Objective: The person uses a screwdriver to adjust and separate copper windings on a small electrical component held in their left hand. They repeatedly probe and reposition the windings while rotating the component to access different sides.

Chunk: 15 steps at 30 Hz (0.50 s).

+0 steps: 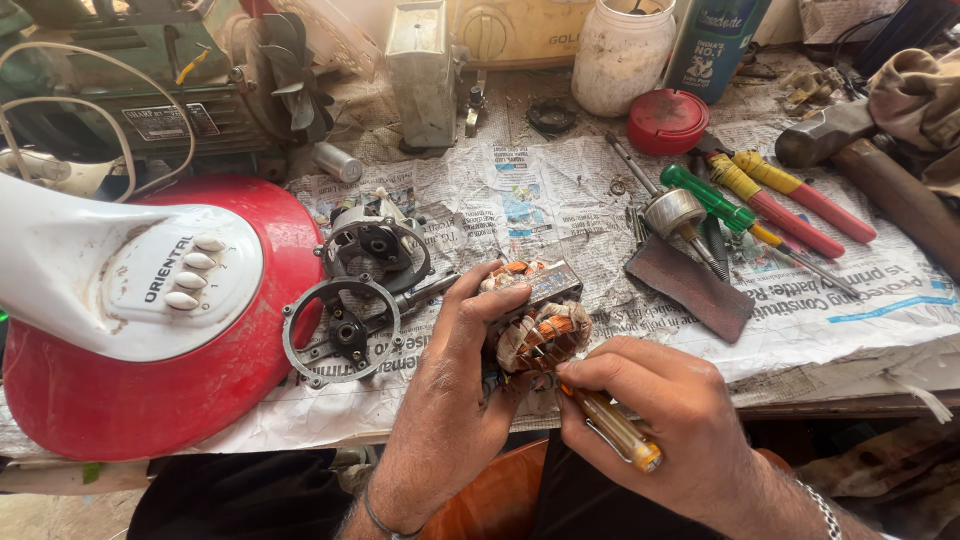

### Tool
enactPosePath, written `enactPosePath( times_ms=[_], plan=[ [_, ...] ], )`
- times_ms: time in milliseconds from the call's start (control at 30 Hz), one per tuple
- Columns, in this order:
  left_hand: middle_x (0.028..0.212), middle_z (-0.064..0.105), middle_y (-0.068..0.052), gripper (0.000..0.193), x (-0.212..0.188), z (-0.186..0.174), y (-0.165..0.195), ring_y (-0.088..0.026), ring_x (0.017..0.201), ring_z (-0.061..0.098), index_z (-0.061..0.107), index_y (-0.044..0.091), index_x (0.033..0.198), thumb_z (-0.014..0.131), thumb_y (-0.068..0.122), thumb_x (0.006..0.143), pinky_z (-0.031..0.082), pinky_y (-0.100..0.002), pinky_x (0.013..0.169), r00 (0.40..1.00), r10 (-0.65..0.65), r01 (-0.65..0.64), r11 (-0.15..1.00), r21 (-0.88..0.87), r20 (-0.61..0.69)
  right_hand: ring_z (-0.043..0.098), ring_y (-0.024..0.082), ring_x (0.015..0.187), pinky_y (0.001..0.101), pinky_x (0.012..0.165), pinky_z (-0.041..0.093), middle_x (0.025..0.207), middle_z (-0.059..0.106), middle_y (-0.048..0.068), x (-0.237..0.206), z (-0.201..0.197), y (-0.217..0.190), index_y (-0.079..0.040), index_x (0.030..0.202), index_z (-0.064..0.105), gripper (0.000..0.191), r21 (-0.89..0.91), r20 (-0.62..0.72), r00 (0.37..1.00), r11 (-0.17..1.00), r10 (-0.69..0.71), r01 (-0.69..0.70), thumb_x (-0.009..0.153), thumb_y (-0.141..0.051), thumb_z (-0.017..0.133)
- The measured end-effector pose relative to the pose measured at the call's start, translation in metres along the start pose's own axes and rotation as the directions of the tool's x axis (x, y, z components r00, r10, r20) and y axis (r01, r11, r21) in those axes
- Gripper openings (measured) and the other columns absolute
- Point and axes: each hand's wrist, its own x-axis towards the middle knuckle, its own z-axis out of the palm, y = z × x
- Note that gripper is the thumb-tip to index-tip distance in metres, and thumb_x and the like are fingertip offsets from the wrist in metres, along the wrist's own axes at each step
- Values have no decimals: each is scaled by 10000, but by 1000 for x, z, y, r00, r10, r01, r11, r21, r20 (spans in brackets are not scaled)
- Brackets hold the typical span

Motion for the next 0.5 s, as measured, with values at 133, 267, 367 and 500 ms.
enactPosePath(
  times_ms=[133, 267, 367, 500],
  plan=[
    [1531, 449, -214, 729, -1, 0, 0, -397, 1379, 567, 486, 134, 1361, 805, -66, 737, 549, -421, 1045, 998, 55, -53, 998, 39, -26, 737, 249, 760, 341, 646, 585, 888, 712, 105, 0, 4, -7, -34, 1032, 703, 322, -95, -22, 997, 993, -72, 70, 743, -90, 833],
    [1530, 447, -221, 734, 0, -1, 0, -417, 1402, 533, 490, 131, 1359, 802, -75, 727, 544, -426, 1048, 998, 58, -57, 997, 59, -26, 721, 303, 822, 381, 709, 578, 950, 700, 133, 3, 14, -12, -19, 1048, 679, 328, -146, -70, 993, 985, -99, 88, 756, -75, 817],
    [1535, 443, -214, 724, 0, 0, 0, -398, 1382, 561, 490, 138, 1358, 800, -68, 737, 554, -414, 1041, 999, 31, -30, 999, 30, -13, 729, 305, 844, 382, 720, 582, 966, 709, 128, 3, 12, -13, -22, 1047, 678, 318, -126, -45, 996, 990, -74, 68, 759, -65, 808],
    [1540, 439, -207, 734, 0, 0, -1, -383, 1367, 583, 484, 143, 1366, 795, -72, 736, 560, -403, 1039, 1000, 23, -23, 999, 25, -4, 729, 287, 769, 376, 650, 573, 895, 703, 118, 3, 6, -13, -26, 1045, 700, 321, -117, 8, 1000, 993, 20, -19, 751, -74, 819]
  ],
)
